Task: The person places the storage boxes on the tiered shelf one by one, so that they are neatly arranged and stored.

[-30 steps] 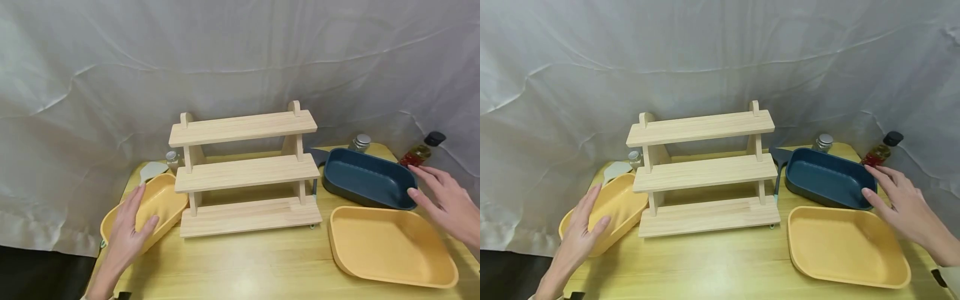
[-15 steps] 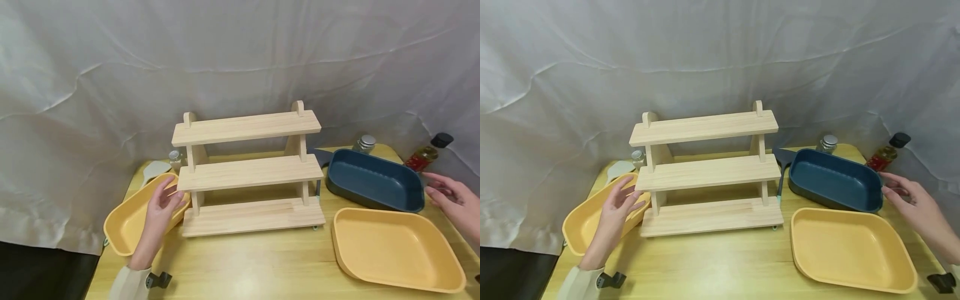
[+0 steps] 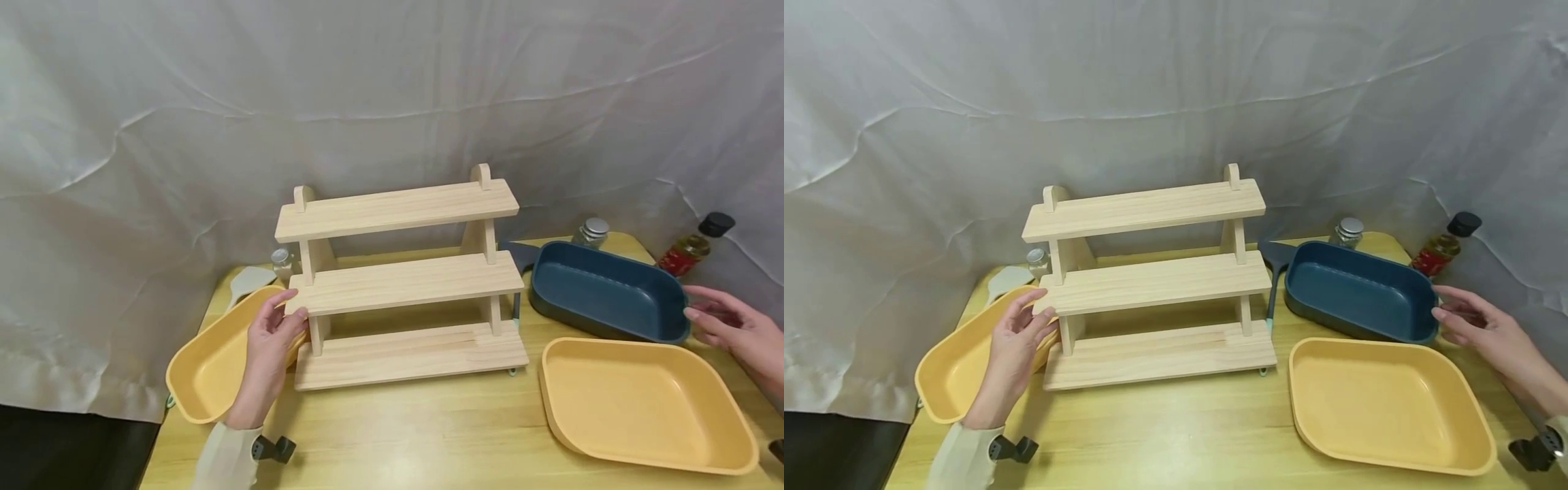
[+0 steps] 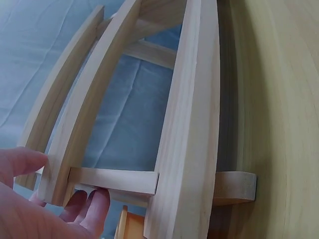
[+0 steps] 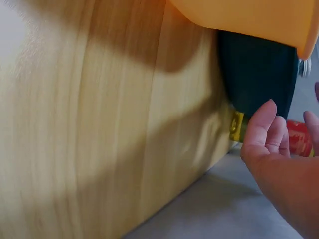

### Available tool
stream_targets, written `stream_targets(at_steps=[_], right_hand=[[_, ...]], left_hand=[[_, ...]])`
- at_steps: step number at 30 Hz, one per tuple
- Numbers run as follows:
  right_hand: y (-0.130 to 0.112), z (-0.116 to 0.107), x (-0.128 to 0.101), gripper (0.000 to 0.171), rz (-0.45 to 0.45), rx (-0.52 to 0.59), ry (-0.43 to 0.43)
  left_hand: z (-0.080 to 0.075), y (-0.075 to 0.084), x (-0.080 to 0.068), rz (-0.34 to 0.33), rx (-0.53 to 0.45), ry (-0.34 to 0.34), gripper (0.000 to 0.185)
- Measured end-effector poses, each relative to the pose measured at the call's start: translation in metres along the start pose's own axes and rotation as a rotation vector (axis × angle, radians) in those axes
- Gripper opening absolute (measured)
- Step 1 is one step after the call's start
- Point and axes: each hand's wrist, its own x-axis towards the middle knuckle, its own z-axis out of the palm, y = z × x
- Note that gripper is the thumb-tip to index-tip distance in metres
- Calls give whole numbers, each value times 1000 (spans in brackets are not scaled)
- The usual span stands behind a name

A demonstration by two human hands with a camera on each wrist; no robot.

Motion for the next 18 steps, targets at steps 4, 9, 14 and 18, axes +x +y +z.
stream_targets(at_steps=[4,9,14,18], right_hand=[[11,-6,5,39,48,119,-63],[14,-10,11,41,83,258,-162],[17,-11,15,42,96,476,-224],[20,-10,16,42,115,606,-228]], left_hand=[[1,-1,0,-19,-19,-12,42],[1,1,2,-39,-10,-23,41],[1,5,2,-44,22,-45,40],[1,5,1,-78,20,-63,38]])
